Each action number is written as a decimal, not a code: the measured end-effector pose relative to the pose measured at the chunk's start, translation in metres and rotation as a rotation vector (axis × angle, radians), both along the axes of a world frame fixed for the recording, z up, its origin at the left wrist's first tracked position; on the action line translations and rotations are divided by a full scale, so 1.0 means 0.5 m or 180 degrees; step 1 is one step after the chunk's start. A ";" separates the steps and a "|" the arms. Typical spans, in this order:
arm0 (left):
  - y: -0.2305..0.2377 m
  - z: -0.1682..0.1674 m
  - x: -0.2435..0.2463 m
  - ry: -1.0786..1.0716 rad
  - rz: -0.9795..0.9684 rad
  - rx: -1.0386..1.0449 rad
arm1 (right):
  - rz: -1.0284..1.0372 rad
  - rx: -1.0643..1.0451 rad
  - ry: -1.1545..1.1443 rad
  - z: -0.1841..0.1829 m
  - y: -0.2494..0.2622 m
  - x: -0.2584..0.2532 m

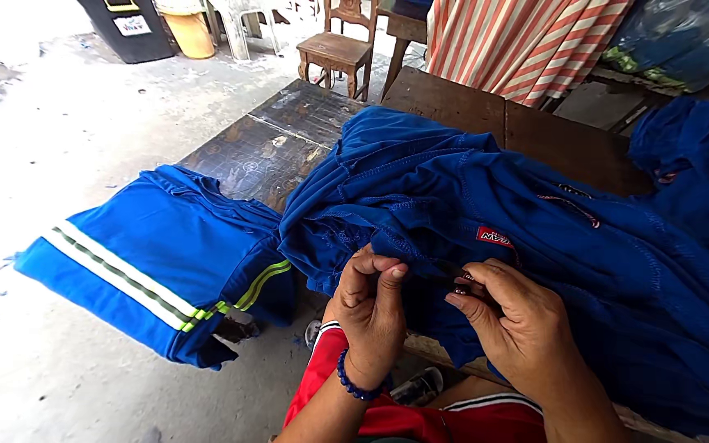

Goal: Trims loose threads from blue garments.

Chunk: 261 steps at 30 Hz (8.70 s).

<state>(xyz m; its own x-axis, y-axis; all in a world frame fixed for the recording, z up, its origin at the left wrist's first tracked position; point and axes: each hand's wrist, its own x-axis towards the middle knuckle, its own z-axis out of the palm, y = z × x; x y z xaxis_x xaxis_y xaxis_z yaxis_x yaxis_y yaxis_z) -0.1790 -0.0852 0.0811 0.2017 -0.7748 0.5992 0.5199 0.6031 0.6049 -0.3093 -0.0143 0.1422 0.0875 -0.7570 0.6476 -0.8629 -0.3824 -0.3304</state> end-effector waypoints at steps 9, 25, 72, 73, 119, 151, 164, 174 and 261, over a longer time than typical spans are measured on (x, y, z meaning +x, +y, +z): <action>0.012 -0.002 -0.004 0.0134 -0.0159 -0.0064 | -0.0474 -0.0253 0.0578 0.006 -0.025 0.041; 0.011 0.004 -0.008 0.0035 0.0005 0.0221 | 0.0055 -0.0095 -0.0488 -0.011 0.003 0.009; 0.045 0.042 0.026 0.1417 -0.1770 0.1731 | 0.0763 0.0575 -0.1443 0.000 -0.013 -0.040; 0.045 0.047 0.030 0.1515 -0.1787 0.1950 | 0.0802 0.0598 -0.1534 -0.002 -0.013 -0.042; 0.053 -0.042 -0.003 -0.0312 0.0273 0.0233 | -0.0889 -0.0153 0.1057 -0.009 -0.001 0.094; -0.058 0.040 0.063 -0.0694 -0.0747 0.0128 | -0.0263 -0.0380 -0.0425 0.055 -0.030 -0.039; -0.100 0.047 0.080 -0.1752 -0.0908 -0.0713 | -0.0223 0.0460 -0.1445 0.069 -0.073 -0.053; -0.088 0.045 0.071 -0.1438 -0.1073 -0.0105 | -0.0210 0.0629 -0.1617 0.066 -0.073 -0.056; -0.085 0.091 0.083 -0.0700 -0.1150 -0.0123 | -0.1765 -0.0760 0.0556 0.012 0.126 -0.078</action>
<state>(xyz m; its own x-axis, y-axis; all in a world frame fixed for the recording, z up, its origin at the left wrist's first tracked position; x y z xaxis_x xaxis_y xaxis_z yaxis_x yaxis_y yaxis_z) -0.1375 -0.1276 0.1265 -0.2147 -0.7484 0.6275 0.5631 0.4301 0.7056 -0.3485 0.0486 0.1480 -0.1570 -0.5564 0.8159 -0.9876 0.0916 -0.1275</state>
